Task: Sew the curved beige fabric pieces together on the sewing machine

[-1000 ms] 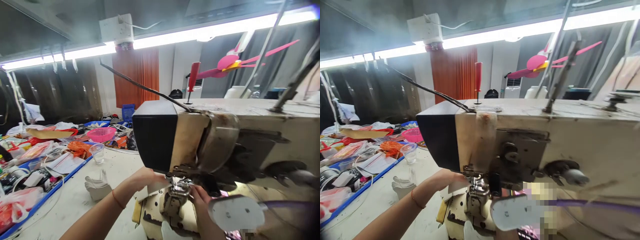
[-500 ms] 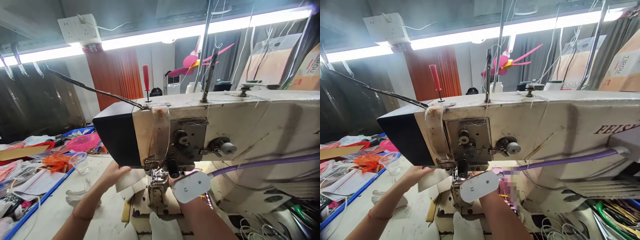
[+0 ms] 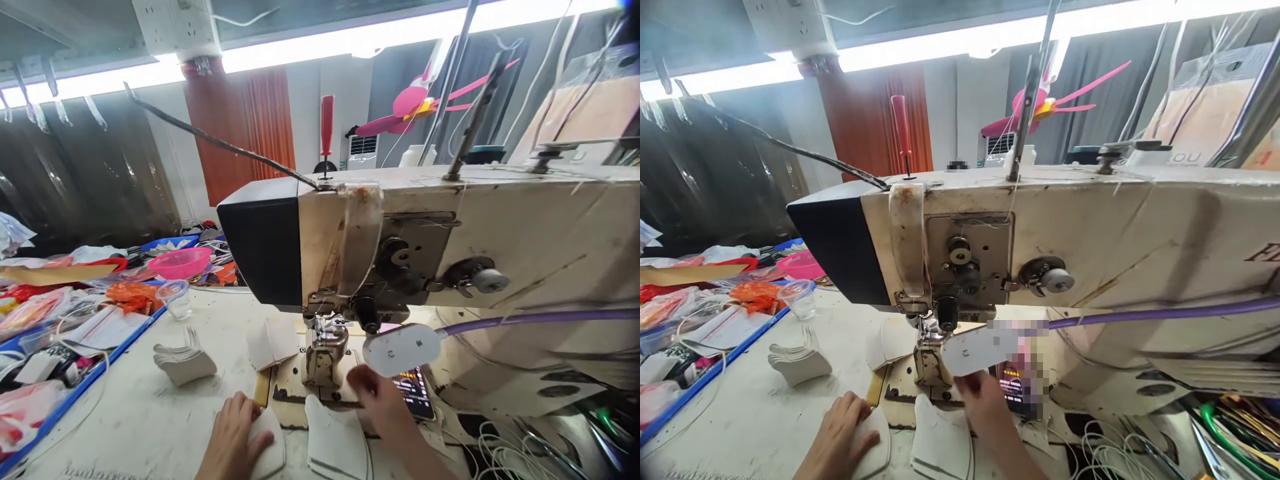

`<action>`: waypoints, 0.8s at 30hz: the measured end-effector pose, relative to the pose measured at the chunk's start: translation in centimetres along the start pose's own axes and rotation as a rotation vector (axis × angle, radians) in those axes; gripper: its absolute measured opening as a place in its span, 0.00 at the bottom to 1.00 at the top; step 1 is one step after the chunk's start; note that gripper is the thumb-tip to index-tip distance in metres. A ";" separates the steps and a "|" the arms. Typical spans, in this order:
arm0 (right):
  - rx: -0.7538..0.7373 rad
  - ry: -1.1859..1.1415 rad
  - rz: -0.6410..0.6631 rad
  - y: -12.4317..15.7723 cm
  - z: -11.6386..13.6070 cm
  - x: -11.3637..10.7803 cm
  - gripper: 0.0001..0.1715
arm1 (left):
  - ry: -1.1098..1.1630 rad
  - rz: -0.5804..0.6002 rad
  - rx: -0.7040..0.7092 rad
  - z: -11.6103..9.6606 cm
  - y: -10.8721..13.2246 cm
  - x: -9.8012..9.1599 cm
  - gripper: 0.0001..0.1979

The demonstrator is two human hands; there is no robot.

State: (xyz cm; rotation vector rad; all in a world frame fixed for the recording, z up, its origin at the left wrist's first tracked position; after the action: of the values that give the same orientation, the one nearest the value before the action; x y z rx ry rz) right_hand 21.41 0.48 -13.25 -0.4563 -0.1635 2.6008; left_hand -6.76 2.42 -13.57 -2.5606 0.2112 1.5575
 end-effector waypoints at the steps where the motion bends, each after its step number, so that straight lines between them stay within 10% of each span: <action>1: -0.017 0.070 0.083 1.5 -0.4 -0.1 0.10 | -0.001 0.007 -0.010 0.2 0.5 0.5 0.09; 6: -0.036 0.358 0.286 5.3 -1.9 -0.2 0.32 | 0.045 -0.098 0.114 -0.4 0.7 0.5 0.05; 13: -0.153 0.532 0.304 5.1 -0.3 0.6 0.28 | 0.424 -0.076 0.045 -2.8 0.1 -3.5 0.12; 20: -0.329 0.148 0.234 7.5 2.9 -0.2 0.17 | 0.416 -0.016 0.459 -13.7 2.8 -2.5 0.04; 24: -0.095 -0.204 0.119 8.1 4.4 -2.2 0.19 | 0.411 -0.049 0.331 -14.5 2.8 -1.7 0.05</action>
State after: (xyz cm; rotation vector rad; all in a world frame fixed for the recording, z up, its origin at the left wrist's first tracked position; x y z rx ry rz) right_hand 18.10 -7.80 -10.10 -0.2387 -0.3399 2.7627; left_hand 4.52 -2.97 -5.60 -2.5562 0.4063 0.8748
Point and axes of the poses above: each hand's wrist, its own y-axis away from the middle knuckle, its own x-axis out of the palm, z = x × y, the point moved 6 cm from there along -y, towards the middle knuckle, and after that the axes turned 7 degrees about -x, right-handed, at the moved point
